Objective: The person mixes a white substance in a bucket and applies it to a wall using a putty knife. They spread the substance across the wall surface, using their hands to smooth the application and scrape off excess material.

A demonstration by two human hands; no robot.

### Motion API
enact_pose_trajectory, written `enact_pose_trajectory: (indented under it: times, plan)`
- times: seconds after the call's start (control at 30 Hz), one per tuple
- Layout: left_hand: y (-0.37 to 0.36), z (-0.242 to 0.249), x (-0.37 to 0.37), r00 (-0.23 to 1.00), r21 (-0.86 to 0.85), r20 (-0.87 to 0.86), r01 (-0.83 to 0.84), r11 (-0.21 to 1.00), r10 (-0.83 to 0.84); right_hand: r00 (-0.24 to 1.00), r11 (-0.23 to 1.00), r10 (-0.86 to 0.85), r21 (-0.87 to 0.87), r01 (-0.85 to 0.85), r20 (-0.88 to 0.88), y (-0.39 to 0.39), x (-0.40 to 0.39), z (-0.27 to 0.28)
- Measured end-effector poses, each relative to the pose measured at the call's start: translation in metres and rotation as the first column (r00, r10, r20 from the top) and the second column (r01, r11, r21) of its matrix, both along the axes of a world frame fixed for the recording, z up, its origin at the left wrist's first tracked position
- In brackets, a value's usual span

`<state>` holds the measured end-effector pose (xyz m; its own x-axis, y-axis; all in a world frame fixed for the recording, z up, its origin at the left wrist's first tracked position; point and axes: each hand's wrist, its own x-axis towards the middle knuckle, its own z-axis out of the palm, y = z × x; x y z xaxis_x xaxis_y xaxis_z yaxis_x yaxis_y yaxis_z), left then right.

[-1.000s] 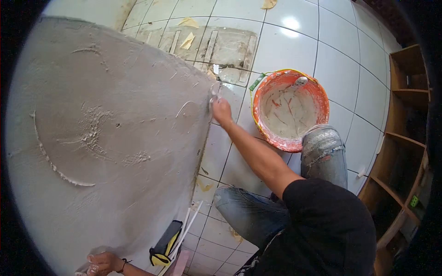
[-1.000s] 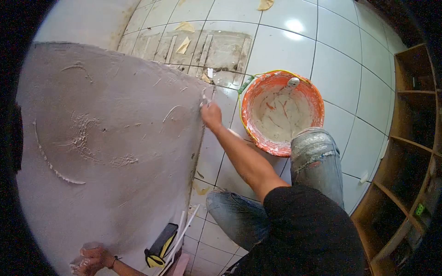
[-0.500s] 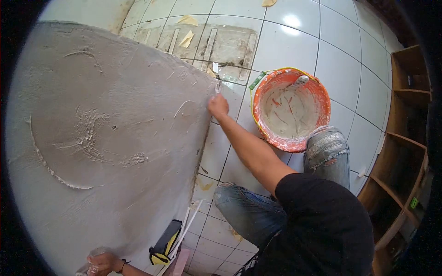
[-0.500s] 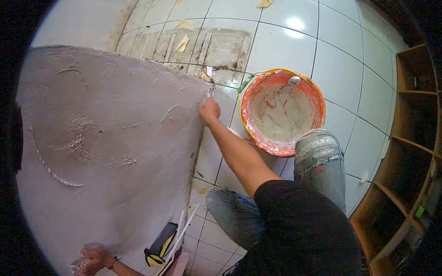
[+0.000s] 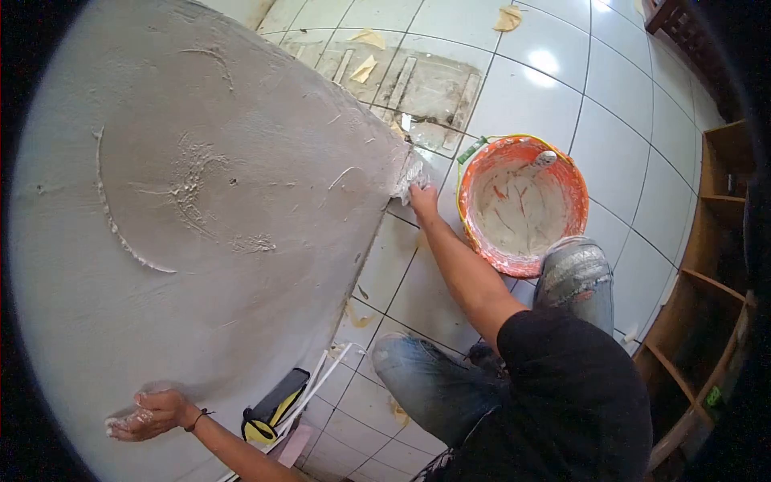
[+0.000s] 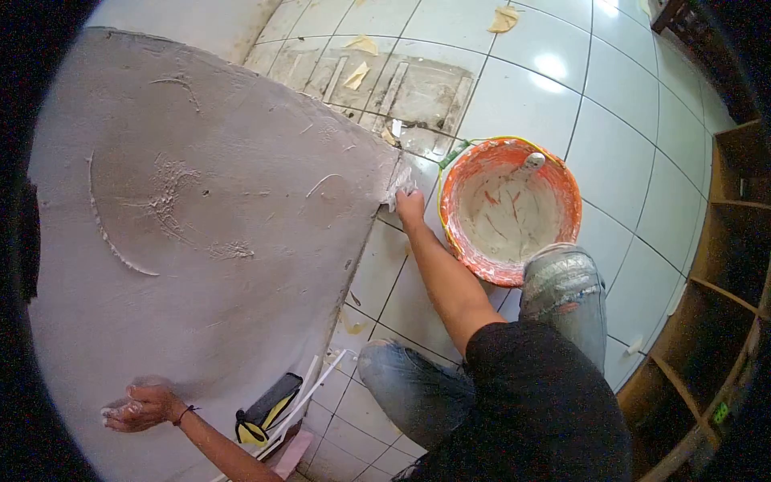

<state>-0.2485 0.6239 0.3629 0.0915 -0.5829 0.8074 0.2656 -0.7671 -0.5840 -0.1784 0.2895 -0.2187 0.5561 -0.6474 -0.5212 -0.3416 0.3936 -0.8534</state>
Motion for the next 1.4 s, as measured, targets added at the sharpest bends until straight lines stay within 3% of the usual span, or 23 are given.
enact_pose_trajectory:
  times: [0.07,0.13,0.17,0.23,0.43,0.63,0.77,0.83,0.87,0.93,1.0,1.03,1.07,1.1,1.13,1.2,1.23,1.27,1.33,1.37,1.4]
  plan:
    - [0.014,0.006,0.001,1.000,0.023,-0.006,-0.007,1.000,0.007,1.000,0.994,0.002,0.112,-0.004,0.015,-0.003,0.020,0.012]
    - [0.018,0.009,-0.002,1.000,0.037,-0.018,-0.015,0.999,0.015,0.989,0.955,-0.131,0.277,0.109,0.062,-0.007,0.030,0.017]
    - [0.014,0.007,-0.001,1.000,0.023,-0.015,0.003,1.000,-0.003,0.990,0.957,-0.127,0.271,0.106,0.062,-0.008,0.026,0.018]
    - [0.008,0.004,0.001,1.000,-0.002,0.001,0.014,1.000,-0.014,0.986,0.906,-0.114,0.419,0.052,0.124,-0.013,0.022,0.027]
    - [0.004,0.001,0.000,1.000,-0.076,0.009,0.020,0.997,-0.020,0.976,0.901,-0.180,0.419,0.113,0.124,-0.027,0.028,0.112]
    - [-0.009,0.001,-0.002,0.998,-0.177,0.012,0.066,0.982,-0.065,0.922,0.926,-0.180,0.375,0.041,0.344,-0.019,0.024,0.193]
    - [-0.011,0.004,-0.005,0.996,-0.173,0.002,0.092,0.981,-0.093,0.947,0.964,-0.155,0.252,0.082,0.283,-0.007,0.029,0.249]
    - [-0.012,0.005,-0.005,0.995,-0.190,-0.008,0.097,0.977,-0.100,0.939,0.995,-0.093,0.057,0.079,0.330,-0.002,0.039,0.249]
    - [-0.013,0.005,-0.006,0.995,-0.203,-0.002,0.100,0.974,-0.102,0.967,0.996,-0.064,-0.050,0.079,0.245,0.003,0.034,0.280]
    - [-0.012,0.005,-0.009,0.995,-0.208,-0.008,0.091,0.974,-0.095,0.913,0.932,0.130,-0.363,0.022,0.387,0.017,-0.003,0.342]
    - [-0.011,0.004,-0.007,0.995,-0.200,-0.017,0.090,0.976,-0.095,0.915,0.822,0.330,-0.546,-0.158,0.233,0.028,-0.020,0.359]
    - [-0.010,0.004,-0.008,0.996,-0.194,-0.015,0.084,0.977,-0.088,0.920,0.826,0.319,-0.544,-0.150,0.230,0.030,-0.038,0.369]
    - [-0.010,0.005,-0.006,0.997,-0.188,-0.007,0.077,0.979,-0.080,0.799,0.828,0.419,-0.542,-0.142,0.432,0.029,-0.058,0.381]
    - [-0.012,0.005,-0.005,0.996,-0.184,-0.009,0.082,0.979,-0.085,0.624,0.831,0.496,-0.539,-0.139,0.604,0.025,-0.069,0.385]
    - [-0.014,0.005,-0.006,0.995,-0.191,-0.005,0.096,0.977,-0.099,0.628,0.835,0.491,-0.533,-0.141,0.604,0.023,-0.070,0.374]
    - [-0.015,0.005,-0.006,0.994,-0.185,-0.007,0.108,0.977,-0.112,0.641,0.989,0.135,-0.140,-0.044,0.755,0.019,-0.063,0.321]
    - [-0.014,0.005,-0.006,0.994,-0.188,-0.006,0.104,0.977,-0.107,0.752,0.777,0.268,-0.597,0.201,0.602,0.005,-0.049,0.271]
    - [-0.015,0.005,-0.005,0.995,-0.191,-0.006,0.100,0.977,-0.103,0.865,0.974,0.192,-0.200,-0.109,0.464,-0.012,-0.048,0.270]
    - [-0.015,0.004,-0.005,0.994,-0.171,-0.014,0.101,0.980,-0.105,0.965,0.969,-0.076,-0.208,0.131,0.249,-0.016,0.000,0.194]
    - [-0.015,0.004,-0.005,0.994,-0.165,-0.010,0.103,0.981,-0.106,0.967,0.972,-0.079,-0.198,0.129,0.243,-0.020,0.013,0.197]
    - [-0.014,0.004,-0.005,0.994,-0.154,-0.016,0.101,0.983,-0.105,0.941,0.987,-0.154,0.008,0.159,0.302,-0.022,0.025,0.208]
